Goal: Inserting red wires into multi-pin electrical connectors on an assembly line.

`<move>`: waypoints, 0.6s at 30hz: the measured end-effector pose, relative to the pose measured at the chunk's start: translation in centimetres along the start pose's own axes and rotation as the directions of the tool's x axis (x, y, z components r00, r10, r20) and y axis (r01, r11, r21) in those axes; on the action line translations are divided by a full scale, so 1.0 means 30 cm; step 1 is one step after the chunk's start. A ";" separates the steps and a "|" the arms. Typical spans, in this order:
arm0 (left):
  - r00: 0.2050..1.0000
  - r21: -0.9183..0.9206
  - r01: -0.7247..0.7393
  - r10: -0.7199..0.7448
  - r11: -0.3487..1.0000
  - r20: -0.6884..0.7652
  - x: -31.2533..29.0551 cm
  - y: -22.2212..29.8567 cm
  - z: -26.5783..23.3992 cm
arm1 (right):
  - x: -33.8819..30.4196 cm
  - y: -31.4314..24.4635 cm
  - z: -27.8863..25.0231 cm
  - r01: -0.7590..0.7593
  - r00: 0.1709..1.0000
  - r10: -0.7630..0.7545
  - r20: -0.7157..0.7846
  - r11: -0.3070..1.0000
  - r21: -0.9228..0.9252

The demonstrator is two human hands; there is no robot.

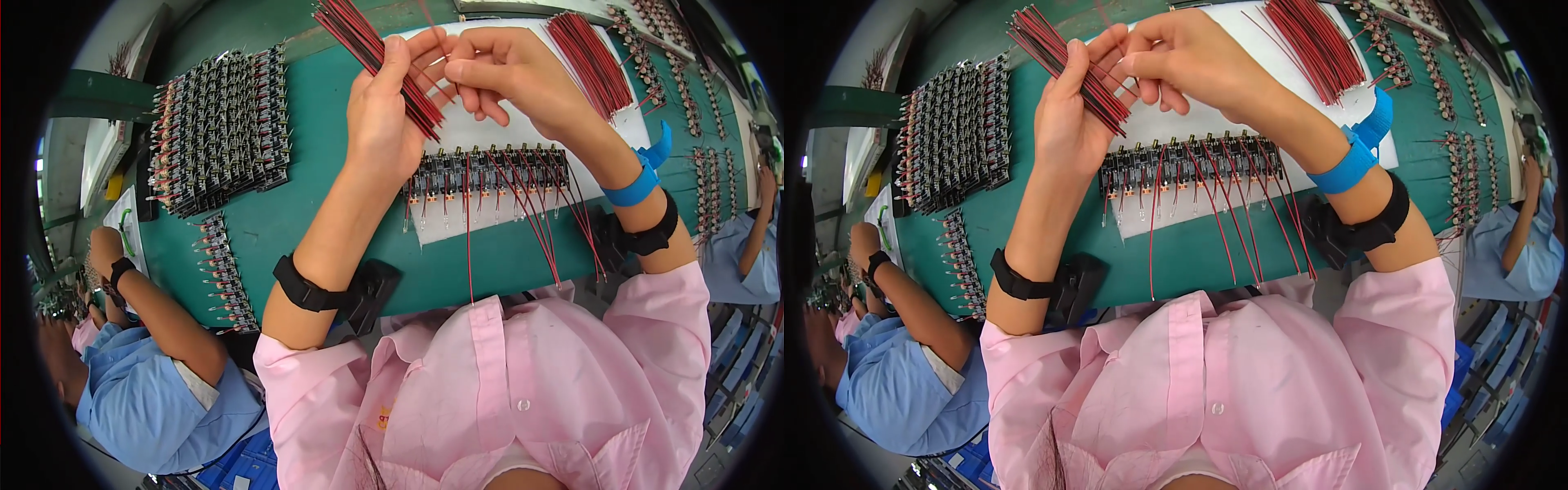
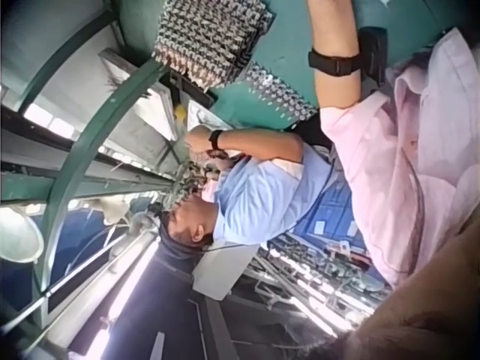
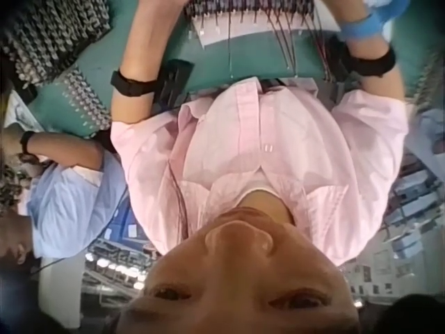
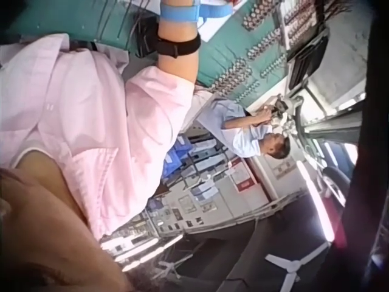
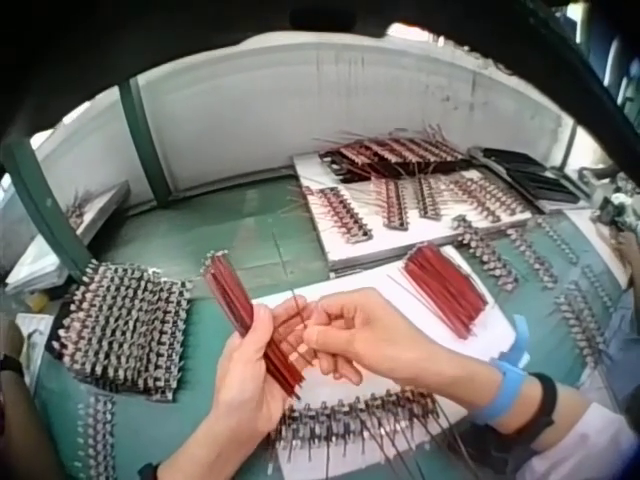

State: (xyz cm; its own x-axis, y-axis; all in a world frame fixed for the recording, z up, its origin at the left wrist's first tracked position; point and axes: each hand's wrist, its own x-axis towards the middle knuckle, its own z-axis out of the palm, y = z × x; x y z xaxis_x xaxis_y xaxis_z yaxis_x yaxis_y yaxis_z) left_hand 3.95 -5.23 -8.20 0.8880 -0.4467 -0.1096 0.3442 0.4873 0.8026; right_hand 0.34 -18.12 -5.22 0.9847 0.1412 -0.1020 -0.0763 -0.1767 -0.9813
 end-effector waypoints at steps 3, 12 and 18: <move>1.000 0.124 -0.015 0.018 0.992 -0.025 0.012 0.024 -0.024 | -0.005 0.010 -0.007 -0.028 0.999 0.031 -0.031 0.993 0.115; 0.975 0.593 0.084 -0.190 0.801 0.118 -0.012 0.079 -0.022 | -0.010 0.016 -0.022 0.026 0.996 -0.016 -0.089 0.994 0.109; 0.977 0.628 0.012 -0.143 0.778 0.159 -0.017 0.081 -0.033 | -0.001 0.029 -0.017 0.100 0.990 -0.100 -0.100 0.995 0.000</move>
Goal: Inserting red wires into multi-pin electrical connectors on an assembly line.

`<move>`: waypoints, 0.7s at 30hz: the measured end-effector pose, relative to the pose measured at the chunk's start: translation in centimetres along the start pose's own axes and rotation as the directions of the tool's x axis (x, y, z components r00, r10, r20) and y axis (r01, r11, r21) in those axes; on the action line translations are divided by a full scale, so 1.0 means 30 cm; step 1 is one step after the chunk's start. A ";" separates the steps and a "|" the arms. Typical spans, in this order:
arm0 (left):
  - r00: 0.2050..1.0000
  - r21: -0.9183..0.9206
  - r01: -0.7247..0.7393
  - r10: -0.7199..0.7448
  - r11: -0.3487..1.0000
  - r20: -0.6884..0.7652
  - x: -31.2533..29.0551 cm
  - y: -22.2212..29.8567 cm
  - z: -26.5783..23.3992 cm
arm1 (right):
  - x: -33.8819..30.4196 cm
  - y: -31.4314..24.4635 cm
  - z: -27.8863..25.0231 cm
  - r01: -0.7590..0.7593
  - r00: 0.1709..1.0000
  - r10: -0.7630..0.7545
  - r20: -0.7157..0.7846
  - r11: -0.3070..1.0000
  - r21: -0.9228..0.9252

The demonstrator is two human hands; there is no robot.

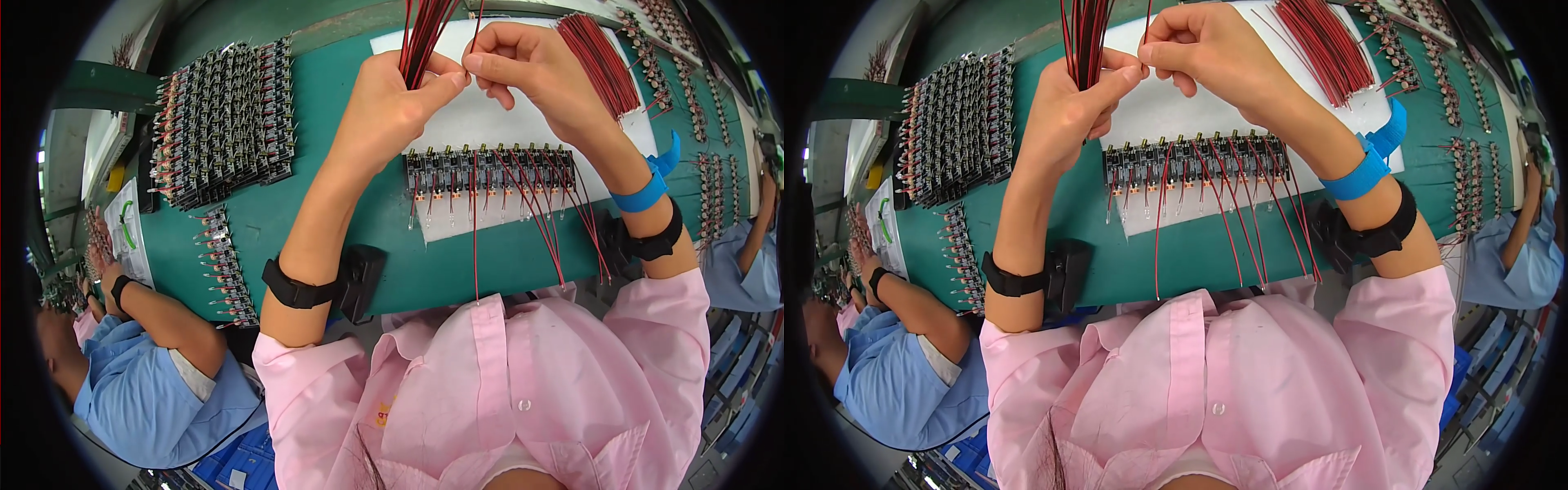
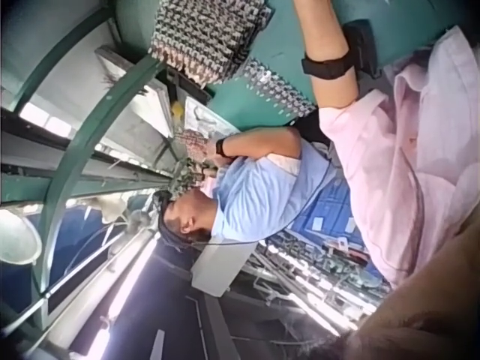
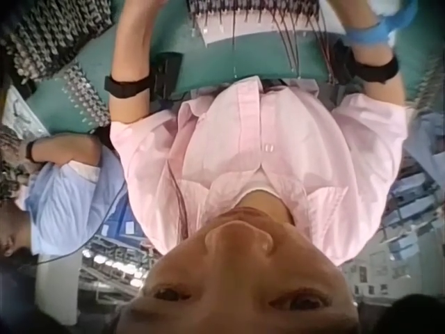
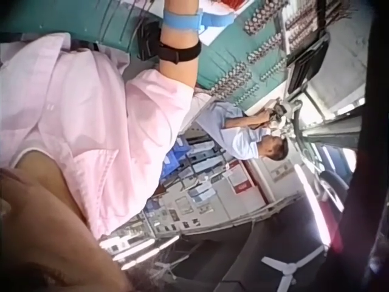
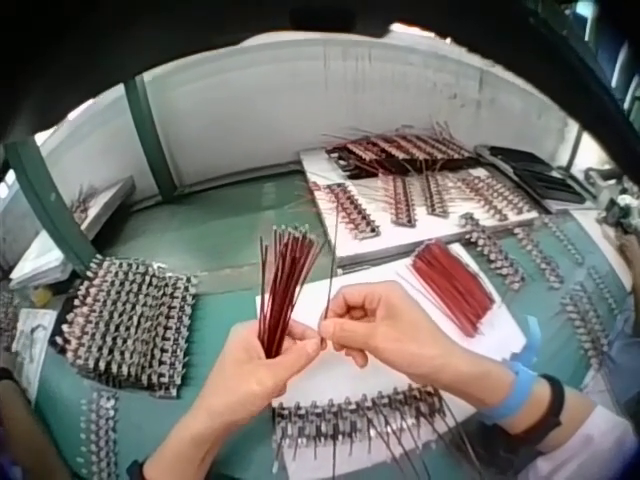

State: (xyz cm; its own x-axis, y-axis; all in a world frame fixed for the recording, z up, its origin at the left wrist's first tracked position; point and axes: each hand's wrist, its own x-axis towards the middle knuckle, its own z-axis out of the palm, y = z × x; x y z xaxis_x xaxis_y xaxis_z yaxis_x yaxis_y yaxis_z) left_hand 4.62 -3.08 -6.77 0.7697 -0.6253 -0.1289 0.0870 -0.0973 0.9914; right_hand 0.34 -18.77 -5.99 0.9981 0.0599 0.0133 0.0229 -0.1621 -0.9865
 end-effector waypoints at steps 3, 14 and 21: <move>0.983 0.197 -0.168 0.178 0.966 -0.036 0.000 -0.014 -0.003 | -0.004 0.001 0.000 -0.017 1.000 0.017 0.008 0.999 -0.047; 0.991 0.419 -0.133 0.113 0.898 0.073 -0.002 -0.009 -0.062 | -0.038 0.044 0.021 0.087 0.993 -0.055 0.109 0.944 -0.319; 0.983 0.209 -0.076 0.108 0.975 -0.148 -0.009 0.001 -0.077 | -0.063 0.083 0.052 0.038 0.971 0.047 0.236 0.939 -0.343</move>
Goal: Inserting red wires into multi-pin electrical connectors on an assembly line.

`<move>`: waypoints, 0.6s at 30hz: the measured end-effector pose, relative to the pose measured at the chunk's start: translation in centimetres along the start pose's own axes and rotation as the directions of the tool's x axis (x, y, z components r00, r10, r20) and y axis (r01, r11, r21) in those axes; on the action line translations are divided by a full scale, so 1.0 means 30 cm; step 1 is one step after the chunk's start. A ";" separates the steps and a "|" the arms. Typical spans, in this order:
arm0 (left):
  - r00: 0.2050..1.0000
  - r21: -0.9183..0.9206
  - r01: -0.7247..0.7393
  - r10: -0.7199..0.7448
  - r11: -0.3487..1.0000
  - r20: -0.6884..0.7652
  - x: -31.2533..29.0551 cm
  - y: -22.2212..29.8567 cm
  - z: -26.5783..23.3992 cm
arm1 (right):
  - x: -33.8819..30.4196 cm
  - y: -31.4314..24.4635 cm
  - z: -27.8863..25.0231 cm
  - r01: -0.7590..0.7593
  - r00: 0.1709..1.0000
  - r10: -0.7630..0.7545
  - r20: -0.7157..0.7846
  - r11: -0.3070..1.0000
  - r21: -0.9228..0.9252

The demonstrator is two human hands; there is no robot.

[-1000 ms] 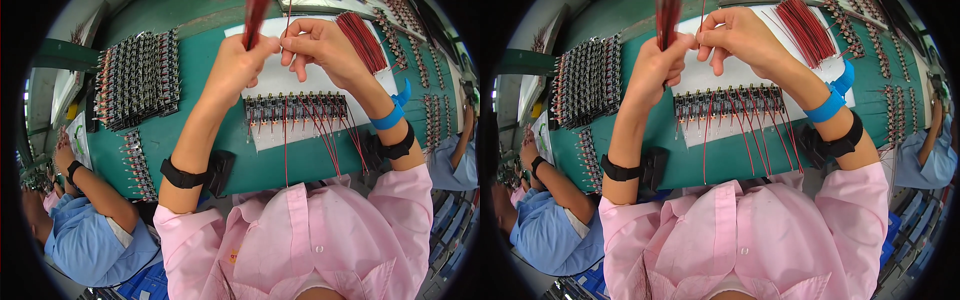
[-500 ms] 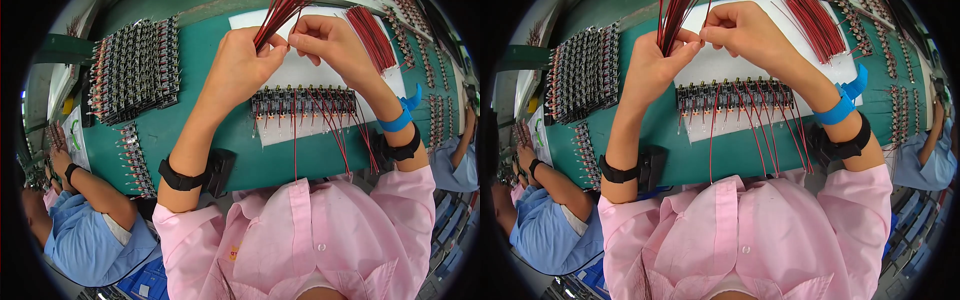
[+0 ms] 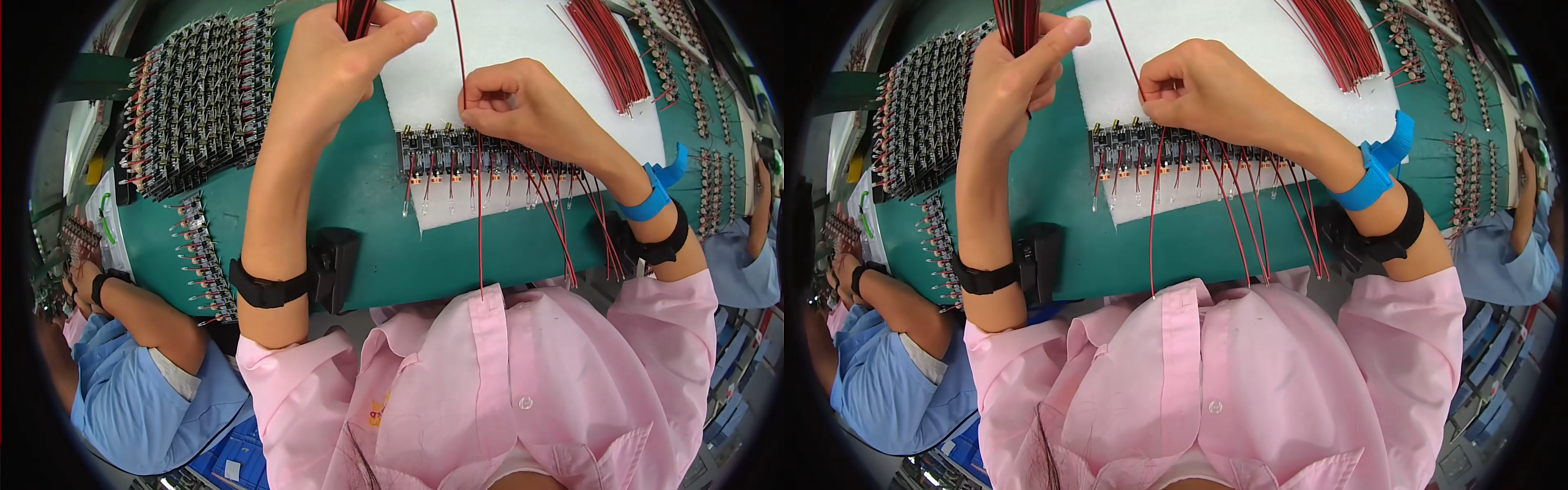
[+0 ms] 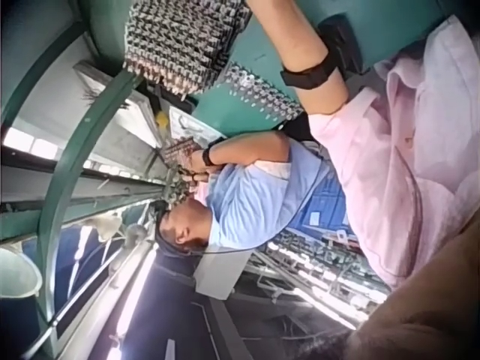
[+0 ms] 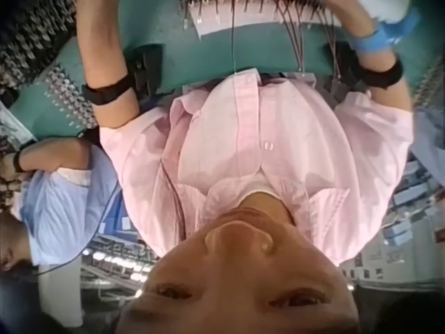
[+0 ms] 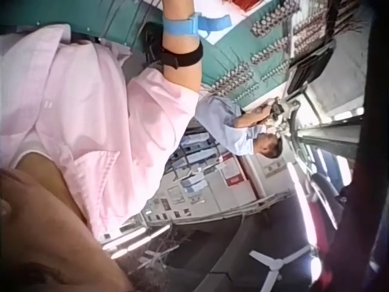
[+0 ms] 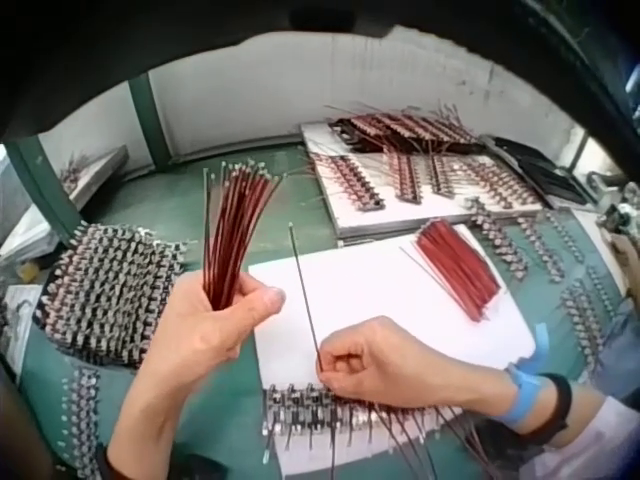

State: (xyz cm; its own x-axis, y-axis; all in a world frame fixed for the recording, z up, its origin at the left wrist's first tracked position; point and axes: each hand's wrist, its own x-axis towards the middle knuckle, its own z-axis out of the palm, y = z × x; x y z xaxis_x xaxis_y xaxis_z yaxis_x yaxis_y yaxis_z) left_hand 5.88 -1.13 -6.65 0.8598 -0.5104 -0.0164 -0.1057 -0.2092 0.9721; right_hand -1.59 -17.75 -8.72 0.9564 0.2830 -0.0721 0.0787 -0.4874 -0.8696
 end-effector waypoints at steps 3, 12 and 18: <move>0.999 -0.053 0.005 -0.007 0.999 -0.041 0.002 -0.006 -0.002 | 0.005 0.004 0.012 0.023 0.999 -0.024 -0.027 0.998 -0.054; 0.990 -0.028 0.130 -0.132 0.991 -0.057 -0.011 0.065 0.008 | 0.013 0.007 0.029 0.069 0.993 -0.080 -0.086 0.990 -0.119; 0.991 -0.048 0.119 -0.122 0.992 -0.062 -0.013 0.067 0.009 | 0.011 0.007 0.034 0.087 0.988 -0.103 -0.117 0.987 -0.136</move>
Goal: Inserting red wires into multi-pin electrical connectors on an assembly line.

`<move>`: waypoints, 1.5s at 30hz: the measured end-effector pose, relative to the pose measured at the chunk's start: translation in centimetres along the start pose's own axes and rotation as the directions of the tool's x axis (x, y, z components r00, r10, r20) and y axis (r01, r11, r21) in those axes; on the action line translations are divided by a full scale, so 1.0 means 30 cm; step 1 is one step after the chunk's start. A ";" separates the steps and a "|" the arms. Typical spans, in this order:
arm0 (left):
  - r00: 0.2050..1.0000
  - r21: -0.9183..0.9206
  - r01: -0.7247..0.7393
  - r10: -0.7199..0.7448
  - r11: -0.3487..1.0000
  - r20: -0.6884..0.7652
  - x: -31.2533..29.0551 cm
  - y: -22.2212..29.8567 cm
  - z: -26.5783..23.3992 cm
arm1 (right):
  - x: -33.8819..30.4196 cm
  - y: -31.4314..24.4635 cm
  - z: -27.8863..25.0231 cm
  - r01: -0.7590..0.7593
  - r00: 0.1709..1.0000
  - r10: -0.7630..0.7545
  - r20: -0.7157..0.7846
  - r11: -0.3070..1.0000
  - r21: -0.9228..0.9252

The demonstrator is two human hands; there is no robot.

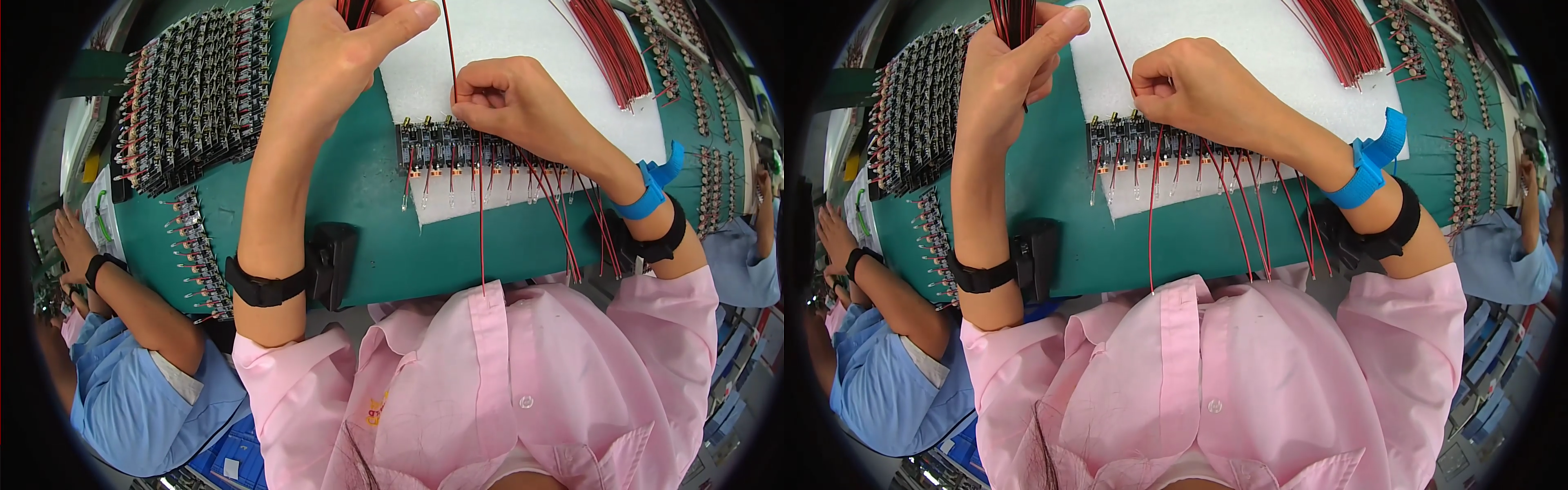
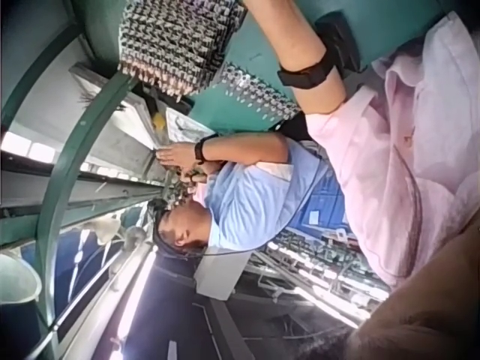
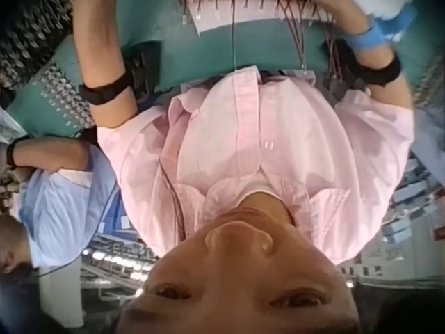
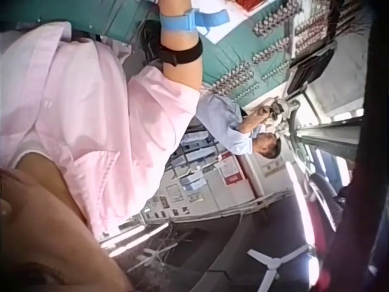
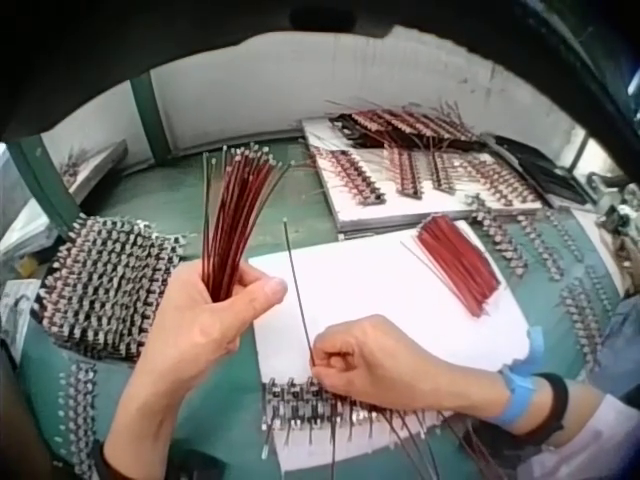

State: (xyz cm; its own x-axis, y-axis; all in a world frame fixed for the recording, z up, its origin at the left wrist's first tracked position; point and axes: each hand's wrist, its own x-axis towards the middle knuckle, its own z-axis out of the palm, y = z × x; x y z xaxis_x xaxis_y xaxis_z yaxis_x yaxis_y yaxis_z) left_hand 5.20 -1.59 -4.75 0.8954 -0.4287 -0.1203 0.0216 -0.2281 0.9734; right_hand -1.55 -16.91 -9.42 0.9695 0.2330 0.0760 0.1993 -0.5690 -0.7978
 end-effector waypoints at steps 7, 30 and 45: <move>0.999 -0.015 -0.035 0.035 0.999 0.003 -0.003 -0.002 -0.004 | -0.005 -0.004 -0.002 -0.014 0.999 0.015 0.033 1.000 -0.005; 0.997 -0.002 -0.068 0.067 0.998 -0.031 -0.009 0.009 -0.003 | -0.009 -0.006 -0.001 0.216 0.976 -0.217 0.015 0.957 -0.194; 0.987 -0.478 0.103 -0.031 0.872 0.156 0.031 -0.058 -0.041 | -0.035 -0.031 -0.024 0.295 0.955 -0.279 0.096 0.913 -0.283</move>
State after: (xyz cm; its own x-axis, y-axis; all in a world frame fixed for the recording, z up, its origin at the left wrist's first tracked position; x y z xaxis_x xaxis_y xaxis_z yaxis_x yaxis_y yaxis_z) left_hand 6.55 -0.52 -6.31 0.8136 -0.5529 -0.1799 0.3240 0.1744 0.9298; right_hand -2.65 -17.18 -8.32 0.8570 0.4573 0.2374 0.5082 -0.6738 -0.5365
